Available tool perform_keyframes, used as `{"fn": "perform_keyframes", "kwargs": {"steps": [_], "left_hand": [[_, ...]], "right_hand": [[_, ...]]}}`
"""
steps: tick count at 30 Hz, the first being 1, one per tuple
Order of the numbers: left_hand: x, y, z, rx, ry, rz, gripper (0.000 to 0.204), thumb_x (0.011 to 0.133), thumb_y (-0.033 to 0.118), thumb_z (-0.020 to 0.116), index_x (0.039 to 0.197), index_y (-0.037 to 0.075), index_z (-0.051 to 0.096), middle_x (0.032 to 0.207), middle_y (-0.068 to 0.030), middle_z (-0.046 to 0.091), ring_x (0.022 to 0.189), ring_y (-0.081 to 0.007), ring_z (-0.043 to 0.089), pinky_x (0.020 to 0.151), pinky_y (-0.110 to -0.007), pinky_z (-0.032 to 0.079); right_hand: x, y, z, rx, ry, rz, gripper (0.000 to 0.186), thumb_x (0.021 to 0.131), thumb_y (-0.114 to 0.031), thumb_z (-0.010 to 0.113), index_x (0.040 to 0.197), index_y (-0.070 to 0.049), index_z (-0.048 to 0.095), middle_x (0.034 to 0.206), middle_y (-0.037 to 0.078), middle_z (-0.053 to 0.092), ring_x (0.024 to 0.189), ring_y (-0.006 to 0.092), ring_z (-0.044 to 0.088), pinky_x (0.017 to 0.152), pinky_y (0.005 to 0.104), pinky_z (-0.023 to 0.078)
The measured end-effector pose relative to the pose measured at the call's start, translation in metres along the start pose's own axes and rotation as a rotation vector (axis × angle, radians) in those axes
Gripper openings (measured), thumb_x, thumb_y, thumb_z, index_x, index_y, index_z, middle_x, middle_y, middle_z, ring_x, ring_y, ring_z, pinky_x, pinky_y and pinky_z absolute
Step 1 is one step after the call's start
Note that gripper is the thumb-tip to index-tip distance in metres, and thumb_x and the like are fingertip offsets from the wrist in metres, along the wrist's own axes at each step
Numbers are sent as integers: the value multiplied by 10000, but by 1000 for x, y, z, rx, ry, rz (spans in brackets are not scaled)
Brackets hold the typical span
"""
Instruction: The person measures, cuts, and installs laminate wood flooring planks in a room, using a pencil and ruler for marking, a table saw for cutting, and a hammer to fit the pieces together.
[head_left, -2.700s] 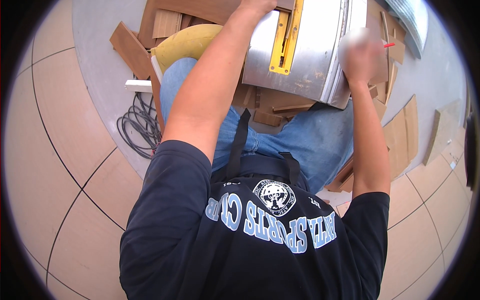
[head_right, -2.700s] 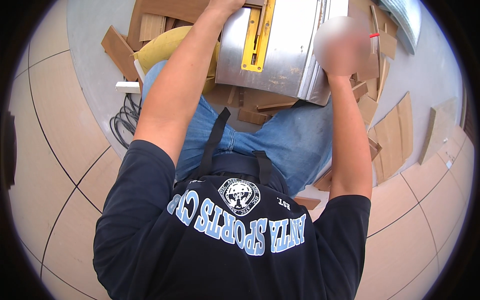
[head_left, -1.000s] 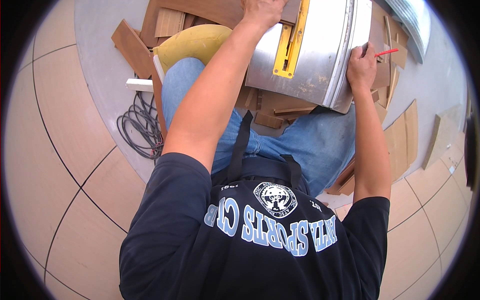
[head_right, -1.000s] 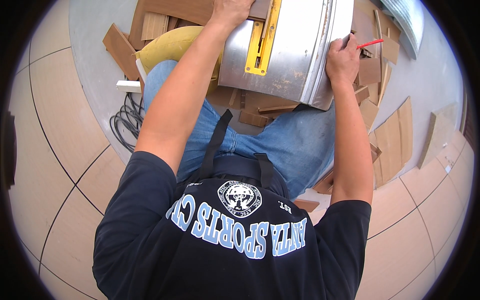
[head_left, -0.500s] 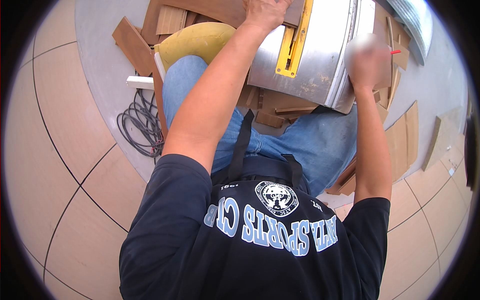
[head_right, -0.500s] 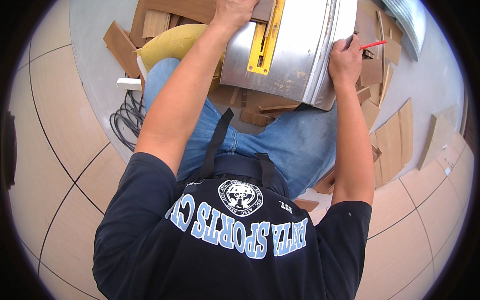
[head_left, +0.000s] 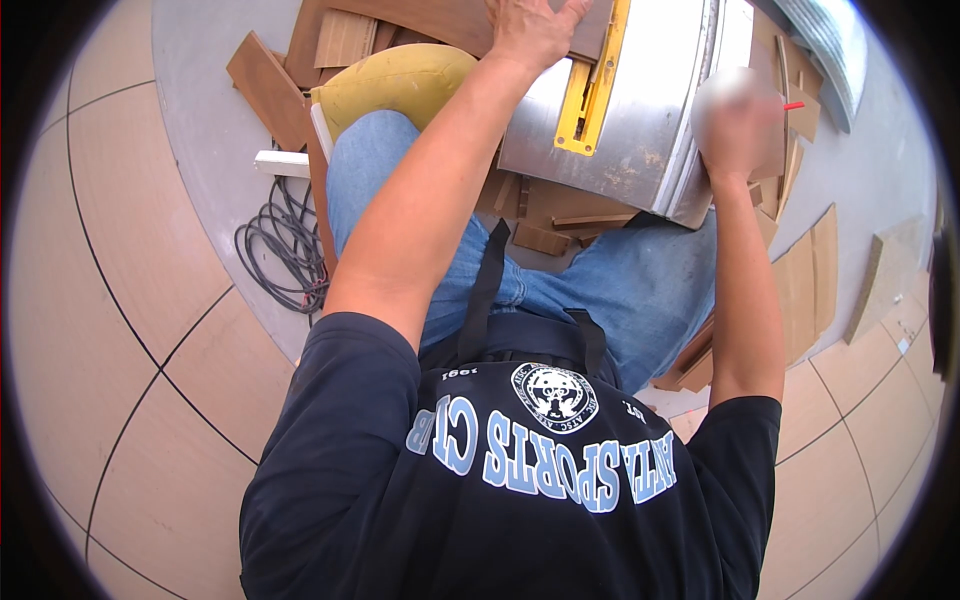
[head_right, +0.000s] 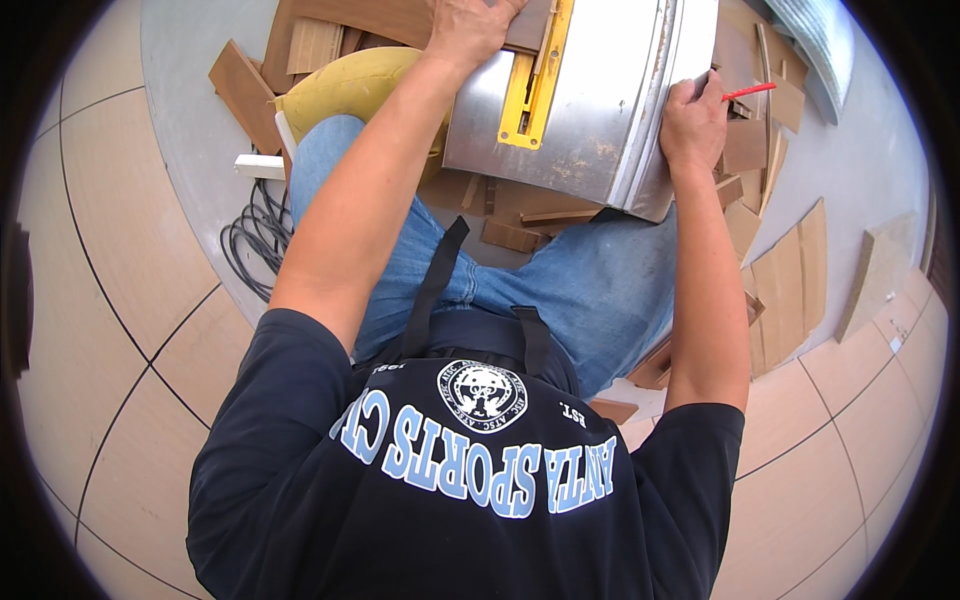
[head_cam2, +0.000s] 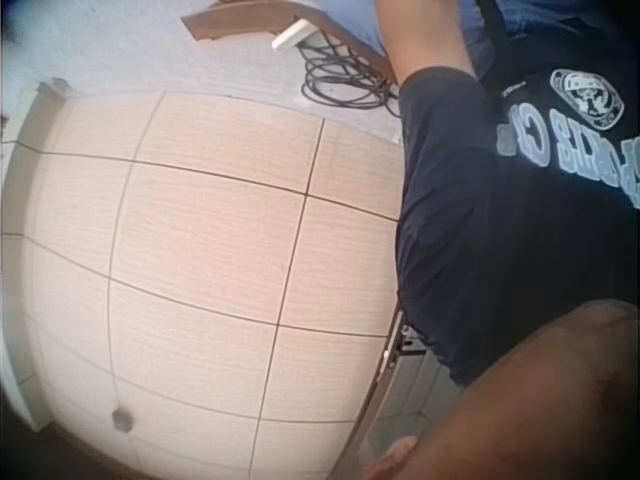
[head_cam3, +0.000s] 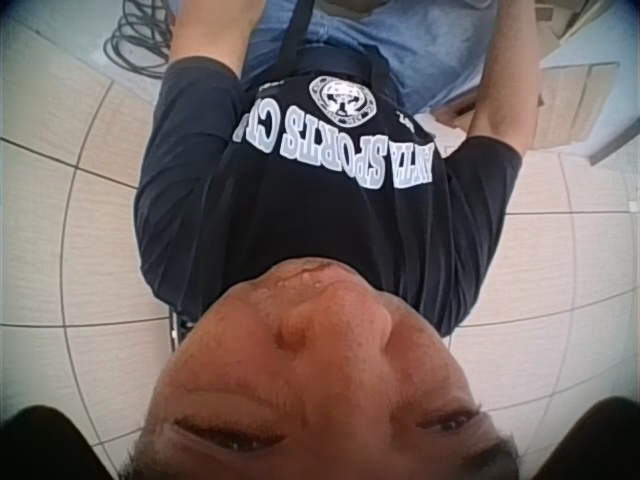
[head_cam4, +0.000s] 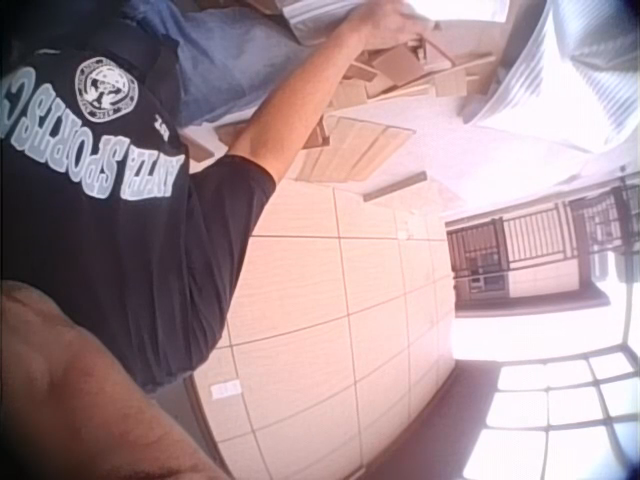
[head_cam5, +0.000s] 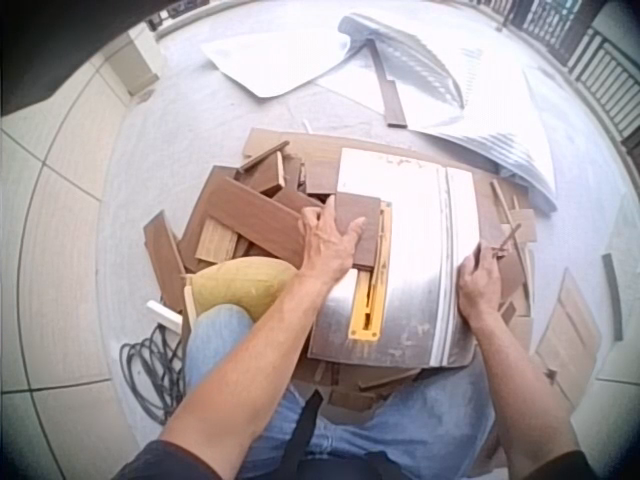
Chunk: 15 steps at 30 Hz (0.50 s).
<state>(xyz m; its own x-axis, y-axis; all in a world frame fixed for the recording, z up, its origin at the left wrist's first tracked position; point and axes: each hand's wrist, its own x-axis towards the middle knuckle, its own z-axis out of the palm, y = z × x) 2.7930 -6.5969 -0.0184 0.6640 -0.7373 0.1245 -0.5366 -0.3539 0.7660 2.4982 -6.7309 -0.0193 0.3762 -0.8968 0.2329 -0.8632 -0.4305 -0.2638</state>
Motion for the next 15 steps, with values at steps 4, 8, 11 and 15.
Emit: {"fn": "perform_keyframes", "kwargs": {"steps": [4, 8, 11, 15], "left_hand": [[-4, 3, -4, 11, -12, -11, 780, 920, 434, 755, 1498, -5, 467, 1269, -259, 472, 1240, -428, 447, 1108, -528, 371], [-6, 7, -8, 7, -35, -27, 763, 919, 423, 756, 1488, -2, 475, 1269, -257, 478, 1228, -427, 457, 1099, -531, 377], [-7, 7, -9, -12, -9, -14, 749, 911, 406, 764, 1488, 20, 483, 1252, -253, 485, 1217, -425, 463, 1093, -533, 382], [-10, 8, -9, 0, -33, -37, 733, 902, 395, 774, 1484, 47, 496, 1236, -249, 490, 1210, -426, 466, 1090, -533, 384]], "right_hand": [[-1, -3, -3, 16, -15, 10, 593, 1007, -393, 485, 1465, -17, 508, 1332, 326, 618, 1236, 486, 595, 1063, 527, 474], [0, 0, -2, 25, -5, 0, 604, 1007, -396, 485, 1470, -9, 503, 1342, 328, 613, 1244, 486, 592, 1069, 525, 472], [0, 0, -1, 28, 2, 0, 601, 1007, -395, 485, 1469, -11, 503, 1346, 329, 610, 1247, 487, 590, 1072, 524, 471], [-1, 1, 0, 27, 9, -14, 607, 1007, -396, 486, 1475, -11, 499, 1348, 336, 605, 1251, 490, 587, 1075, 523, 470]]}}
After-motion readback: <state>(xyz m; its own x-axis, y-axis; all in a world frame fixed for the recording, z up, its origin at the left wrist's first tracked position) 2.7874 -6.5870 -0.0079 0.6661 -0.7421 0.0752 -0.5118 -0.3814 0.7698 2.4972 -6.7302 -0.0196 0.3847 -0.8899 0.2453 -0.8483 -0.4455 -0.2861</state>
